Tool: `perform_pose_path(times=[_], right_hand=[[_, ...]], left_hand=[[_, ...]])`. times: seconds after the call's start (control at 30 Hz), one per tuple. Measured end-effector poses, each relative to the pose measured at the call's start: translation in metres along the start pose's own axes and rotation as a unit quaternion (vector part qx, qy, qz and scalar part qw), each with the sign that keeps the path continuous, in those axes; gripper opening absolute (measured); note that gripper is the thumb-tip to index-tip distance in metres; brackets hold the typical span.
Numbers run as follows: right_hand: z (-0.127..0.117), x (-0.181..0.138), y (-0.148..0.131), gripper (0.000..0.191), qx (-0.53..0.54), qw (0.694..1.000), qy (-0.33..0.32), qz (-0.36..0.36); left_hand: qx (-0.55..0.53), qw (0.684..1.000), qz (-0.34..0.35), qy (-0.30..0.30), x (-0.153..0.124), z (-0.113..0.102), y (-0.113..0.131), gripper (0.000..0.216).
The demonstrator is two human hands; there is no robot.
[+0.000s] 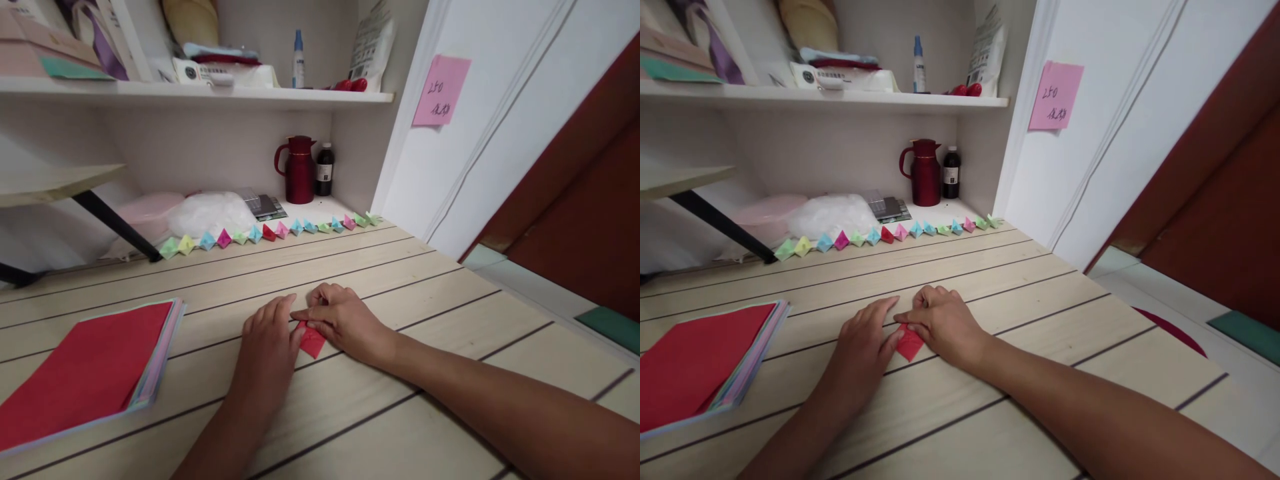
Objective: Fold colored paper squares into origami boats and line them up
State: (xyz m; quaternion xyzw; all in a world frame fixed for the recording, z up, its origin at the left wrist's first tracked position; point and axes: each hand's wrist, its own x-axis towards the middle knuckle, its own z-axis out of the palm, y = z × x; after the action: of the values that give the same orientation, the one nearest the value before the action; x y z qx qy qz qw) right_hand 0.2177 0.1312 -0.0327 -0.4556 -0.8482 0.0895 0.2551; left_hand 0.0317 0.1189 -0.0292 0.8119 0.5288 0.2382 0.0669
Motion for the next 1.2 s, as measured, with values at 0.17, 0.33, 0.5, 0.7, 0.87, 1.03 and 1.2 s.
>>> perform_pose_path(times=[0.17, 0.33, 0.5, 0.7, 0.87, 1.03, 1.2], right_hand=[[-0.001, 0.001, -0.002, 0.028, -0.029, 0.999, -0.014, 0.003], [-0.003, 0.003, -0.003, 0.036, -0.051, 0.997, -0.016, 0.054], [-0.009, 0.004, 0.011, 0.037, 0.04, 0.995, 0.025, 0.093], [-0.022, 0.001, 0.022, 0.014, 0.2, 0.969, 0.085, 0.118], [-0.017, 0.0, 0.006, 0.014, 0.097, 0.994, 0.007, 0.047], [-0.018, 0.0, 0.0, 0.015, 0.043, 0.994, -0.041, 0.094], [-0.021, 0.0, -0.002, 0.017, 0.039, 0.992, -0.036, 0.113]], left_hand=[[0.009, 0.997, 0.072, -0.005, -0.009, -0.01, -0.009, 0.044], [0.094, 0.985, 0.117, -0.084, -0.018, -0.018, -0.003, 0.043], [0.1, 0.982, 0.087, -0.137, -0.022, -0.022, 0.004, 0.044], [0.094, 0.978, 0.06, -0.178, -0.025, -0.023, 0.004, 0.049], [0.102, 0.972, 0.054, -0.203, -0.028, -0.027, 0.008, 0.054], [0.136, 0.965, 0.042, -0.219, -0.034, -0.033, 0.013, 0.055], [0.149, 0.972, 0.058, -0.171, -0.053, -0.03, 0.01, 0.054]])
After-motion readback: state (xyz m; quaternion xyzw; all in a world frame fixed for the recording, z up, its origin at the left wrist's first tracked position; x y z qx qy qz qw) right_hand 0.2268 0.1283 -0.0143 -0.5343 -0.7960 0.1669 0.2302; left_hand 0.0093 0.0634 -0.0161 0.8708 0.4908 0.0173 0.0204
